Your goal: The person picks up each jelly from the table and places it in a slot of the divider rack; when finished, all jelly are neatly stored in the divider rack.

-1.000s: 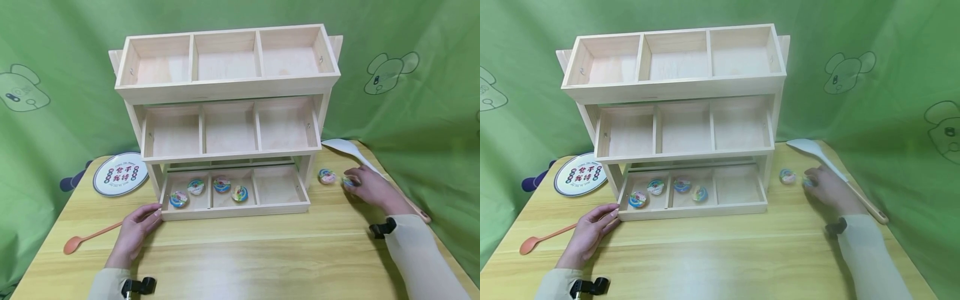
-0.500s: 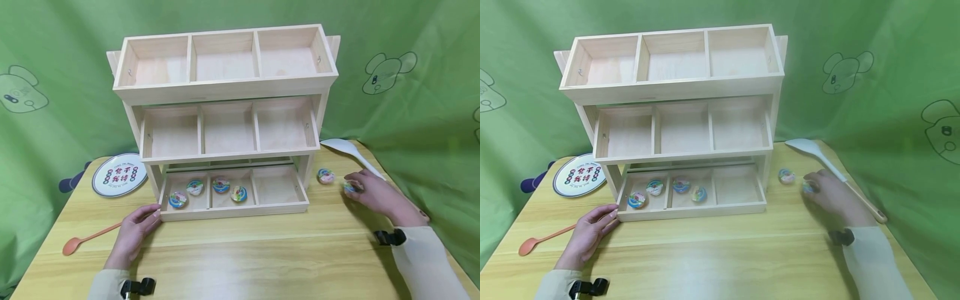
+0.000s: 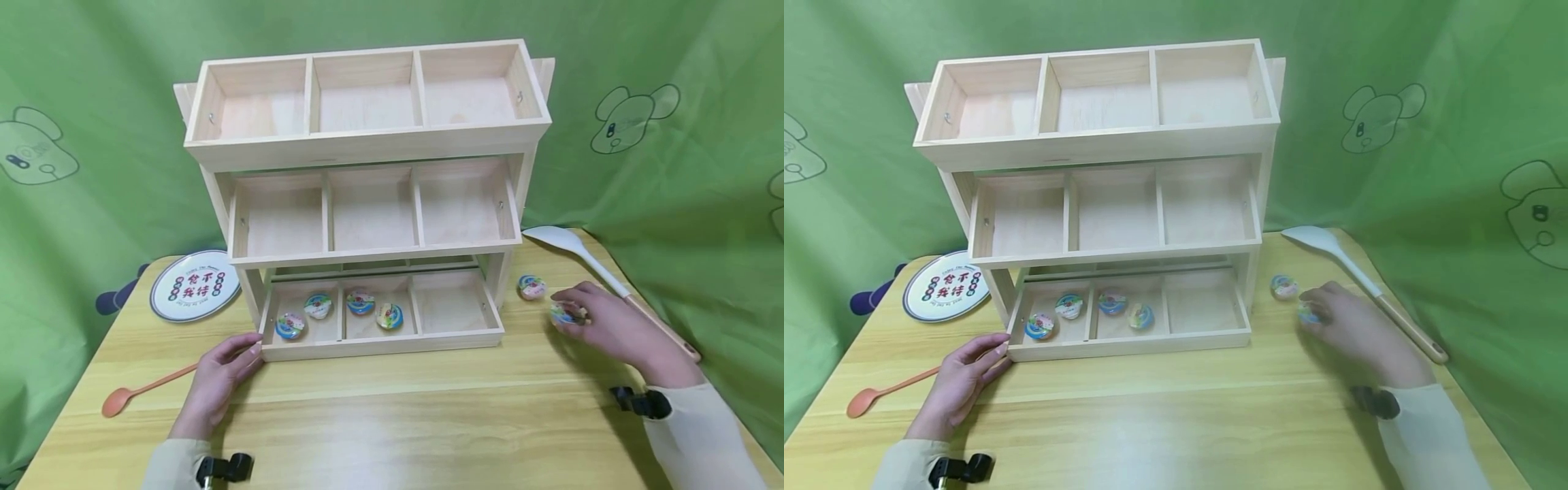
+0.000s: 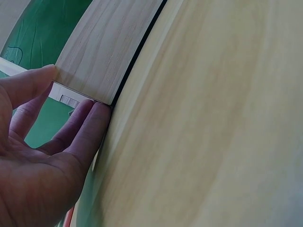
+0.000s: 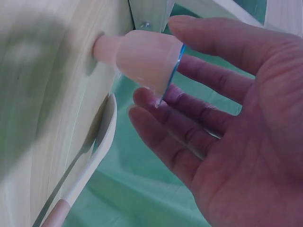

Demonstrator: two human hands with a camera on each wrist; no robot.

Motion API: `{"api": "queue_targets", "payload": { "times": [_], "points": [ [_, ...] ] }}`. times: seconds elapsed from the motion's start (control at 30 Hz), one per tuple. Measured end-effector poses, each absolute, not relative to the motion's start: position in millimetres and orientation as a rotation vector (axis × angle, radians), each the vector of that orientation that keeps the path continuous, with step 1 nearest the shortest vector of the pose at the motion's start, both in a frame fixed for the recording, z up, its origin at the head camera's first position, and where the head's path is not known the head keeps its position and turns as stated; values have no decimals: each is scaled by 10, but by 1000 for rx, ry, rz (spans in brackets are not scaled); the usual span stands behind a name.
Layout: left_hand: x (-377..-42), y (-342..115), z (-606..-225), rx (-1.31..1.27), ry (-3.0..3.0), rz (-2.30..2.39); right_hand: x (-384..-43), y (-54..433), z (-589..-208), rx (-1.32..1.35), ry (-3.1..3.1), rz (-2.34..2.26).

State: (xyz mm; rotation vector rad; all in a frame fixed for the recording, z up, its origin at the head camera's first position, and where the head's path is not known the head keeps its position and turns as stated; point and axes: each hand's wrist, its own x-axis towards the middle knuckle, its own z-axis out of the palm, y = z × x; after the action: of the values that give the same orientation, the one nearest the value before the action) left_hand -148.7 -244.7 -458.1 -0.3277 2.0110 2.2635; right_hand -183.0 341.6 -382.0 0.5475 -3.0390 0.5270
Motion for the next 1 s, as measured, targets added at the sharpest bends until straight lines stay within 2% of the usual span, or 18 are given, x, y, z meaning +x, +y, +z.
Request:
{"api": "queue_targets", "payload": {
  "times": [1.0],
  "points": [
    [-1483, -2437, -4568, -321, 2018, 2263, -1804, 2649, -3578, 868, -2985, 561]
  ]
}}
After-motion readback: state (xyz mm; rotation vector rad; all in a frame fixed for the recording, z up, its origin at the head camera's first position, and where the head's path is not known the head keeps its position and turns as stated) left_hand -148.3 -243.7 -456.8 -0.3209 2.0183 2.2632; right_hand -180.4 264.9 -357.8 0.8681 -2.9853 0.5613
